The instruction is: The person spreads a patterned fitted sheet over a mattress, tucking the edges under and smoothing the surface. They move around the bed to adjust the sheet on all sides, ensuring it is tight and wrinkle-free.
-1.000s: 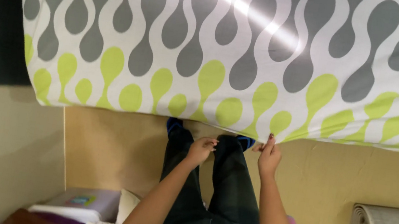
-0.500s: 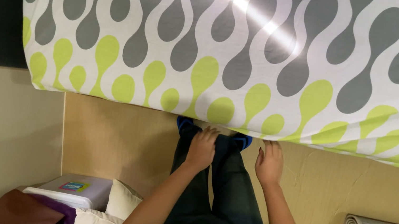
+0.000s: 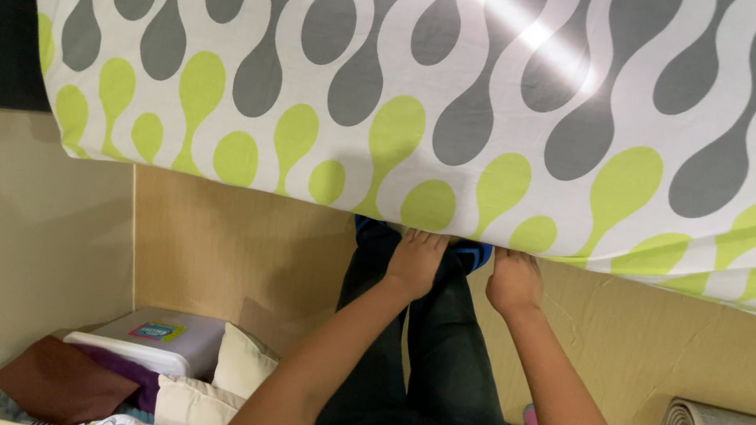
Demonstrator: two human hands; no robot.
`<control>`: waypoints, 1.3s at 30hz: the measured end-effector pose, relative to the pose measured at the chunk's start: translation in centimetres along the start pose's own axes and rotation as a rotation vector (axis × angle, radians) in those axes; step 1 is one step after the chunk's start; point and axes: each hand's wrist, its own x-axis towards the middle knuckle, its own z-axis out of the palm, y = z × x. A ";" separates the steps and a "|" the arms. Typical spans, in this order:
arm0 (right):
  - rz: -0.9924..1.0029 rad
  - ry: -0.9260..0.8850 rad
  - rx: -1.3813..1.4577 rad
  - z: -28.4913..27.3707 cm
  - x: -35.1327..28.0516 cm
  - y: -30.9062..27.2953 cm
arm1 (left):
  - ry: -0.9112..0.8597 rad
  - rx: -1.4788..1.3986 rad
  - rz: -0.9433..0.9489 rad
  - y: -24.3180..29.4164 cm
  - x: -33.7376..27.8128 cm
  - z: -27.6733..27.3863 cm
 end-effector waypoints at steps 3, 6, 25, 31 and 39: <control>-0.002 -0.030 -0.045 -0.3 0.7 0.5 | -0.077 0.041 -0.093 1.0 0.7 -0.3; 0.077 -0.178 -0.016 -0.7 2.6 1.9 | -0.138 0.026 -0.172 1.7 3.3 -0.3; 0.248 -0.177 0.186 -1.1 -1.2 -1.2 | -0.465 -0.205 -0.220 -0.1 2.0 0.1; -0.009 0.196 -0.036 1.0 -1.0 1.9 | -0.286 0.091 -0.021 -1.0 1.1 1.6; 0.262 0.005 -0.016 3.2 2.6 2.1 | -0.482 -0.069 -0.136 1.0 3.9 -5.8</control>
